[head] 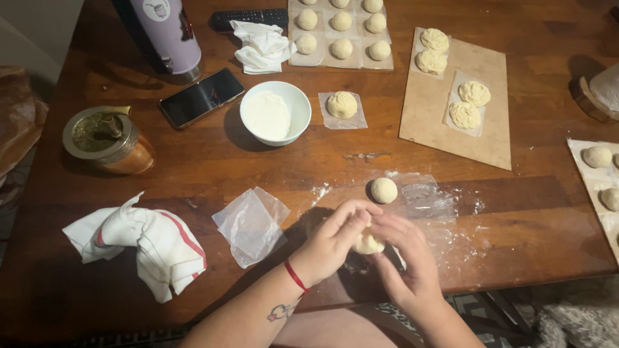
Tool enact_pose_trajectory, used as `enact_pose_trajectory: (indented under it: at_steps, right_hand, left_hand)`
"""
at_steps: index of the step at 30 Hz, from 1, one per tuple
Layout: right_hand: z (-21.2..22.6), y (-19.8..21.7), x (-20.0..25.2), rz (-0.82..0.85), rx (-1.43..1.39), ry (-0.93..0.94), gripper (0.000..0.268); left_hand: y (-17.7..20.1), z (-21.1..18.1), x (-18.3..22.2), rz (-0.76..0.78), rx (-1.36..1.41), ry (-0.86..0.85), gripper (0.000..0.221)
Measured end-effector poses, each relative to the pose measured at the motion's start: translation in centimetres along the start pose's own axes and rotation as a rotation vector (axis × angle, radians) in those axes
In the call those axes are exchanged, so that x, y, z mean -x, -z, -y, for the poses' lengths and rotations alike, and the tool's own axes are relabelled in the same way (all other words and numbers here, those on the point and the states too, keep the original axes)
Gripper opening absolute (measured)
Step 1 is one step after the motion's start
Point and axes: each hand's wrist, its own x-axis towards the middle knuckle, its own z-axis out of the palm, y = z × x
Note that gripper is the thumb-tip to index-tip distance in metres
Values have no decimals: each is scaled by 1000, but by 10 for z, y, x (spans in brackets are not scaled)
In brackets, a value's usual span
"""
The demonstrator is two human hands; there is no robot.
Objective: Shaping small portions of dough into balls and placing them on parchment paper
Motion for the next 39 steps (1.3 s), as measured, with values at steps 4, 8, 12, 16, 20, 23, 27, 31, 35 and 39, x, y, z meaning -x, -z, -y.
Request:
enact_pose_trajectory:
  at_steps: [4, 8, 12, 16, 20, 23, 27, 31, 35, 39]
  right_hand:
    - [-12, -6, 14, -124, -126, -177, 23]
    - [-30, -11, 32, -317, -326, -401, 21]
    - [-21, -11, 28, -315, -205, -338, 26]
    - [-18, -5, 20, -231, -16, -330, 20]
    - [-15, -6, 15, -190, 45, -134, 25]
    - [-16, -8, 17, -180, 47, -125, 40]
    - [3, 5, 5, -26, -58, -49, 37]
    - [3, 5, 5, -110, -26, -27, 28]
    - [-3, 4, 6, -163, 69, -89, 22]
    - [-8, 2, 9, -158, 43, -72, 39]
  left_hand:
    - [-4, -7, 2, 105, 183, 192, 43]
    - [-9, 10, 0, 40, 342, 181, 44]
    - [-6, 3, -3, -46, 254, 239, 50]
    - [-9, 10, 1, 38, 435, 185, 59]
    - [-7, -9, 2, 28, 185, 233, 36]
    - [-9, -5, 3, 15, 226, 246, 21]
    - [-14, -7, 2, -34, 375, 330, 26]
    - [-13, -1, 3, -28, 436, 364, 26]
    - [-12, -5, 4, 55, 233, 348, 46]
    - [-12, -4, 4, -8, 40, 381, 40]
